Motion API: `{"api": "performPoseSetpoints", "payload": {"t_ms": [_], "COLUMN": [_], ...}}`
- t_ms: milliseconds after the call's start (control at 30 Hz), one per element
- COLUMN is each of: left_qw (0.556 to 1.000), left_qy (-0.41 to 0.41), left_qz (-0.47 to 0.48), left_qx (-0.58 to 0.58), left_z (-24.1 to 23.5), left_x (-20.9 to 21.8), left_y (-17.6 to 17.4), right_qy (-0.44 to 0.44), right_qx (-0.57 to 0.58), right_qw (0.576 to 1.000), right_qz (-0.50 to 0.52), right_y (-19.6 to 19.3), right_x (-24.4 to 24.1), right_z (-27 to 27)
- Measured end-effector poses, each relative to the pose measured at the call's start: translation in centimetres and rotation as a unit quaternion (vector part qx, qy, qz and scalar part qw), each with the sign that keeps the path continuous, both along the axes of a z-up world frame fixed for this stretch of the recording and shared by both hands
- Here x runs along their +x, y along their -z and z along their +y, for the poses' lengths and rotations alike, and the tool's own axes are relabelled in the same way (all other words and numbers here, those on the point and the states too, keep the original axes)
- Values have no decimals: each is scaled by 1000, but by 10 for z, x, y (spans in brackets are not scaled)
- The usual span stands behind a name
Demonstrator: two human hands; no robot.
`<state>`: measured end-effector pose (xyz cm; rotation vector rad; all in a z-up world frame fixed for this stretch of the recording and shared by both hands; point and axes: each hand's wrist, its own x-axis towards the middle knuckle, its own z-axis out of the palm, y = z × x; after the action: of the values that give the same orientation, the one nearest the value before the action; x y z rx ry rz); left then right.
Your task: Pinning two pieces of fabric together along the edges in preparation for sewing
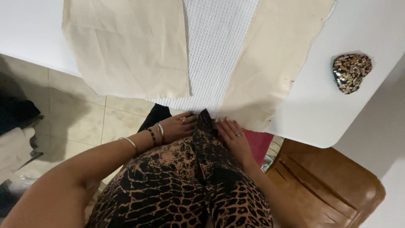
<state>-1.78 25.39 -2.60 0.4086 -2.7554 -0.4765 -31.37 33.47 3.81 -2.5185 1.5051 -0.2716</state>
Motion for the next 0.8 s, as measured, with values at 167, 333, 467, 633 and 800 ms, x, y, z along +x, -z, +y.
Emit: {"api": "performPoseSetpoints", "payload": {"t_ms": [167,333,467,633,800], "left_qw": [998,985,977,960,892], "left_qy": [8,-116,-157,-227,-383], "left_qz": [-35,109,71,23,-133], "left_qx": [50,-61,-123,-164,-201], "left_z": [5,-48,-63,-84,-89], "left_x": [22,4,9,61,143], "left_y": [18,-41,-58,-85,-77], "right_qy": [50,170,115,125,147], "right_qx": [100,47,31,100,132], "right_qw": [993,984,992,984,956], "right_qz": [-29,-23,-37,-75,-218], "right_y": [0,-10,-12,-21,-18], "right_x": [1,12,14,29,71], "right_z": [38,-4,-19,-26,-92]}}
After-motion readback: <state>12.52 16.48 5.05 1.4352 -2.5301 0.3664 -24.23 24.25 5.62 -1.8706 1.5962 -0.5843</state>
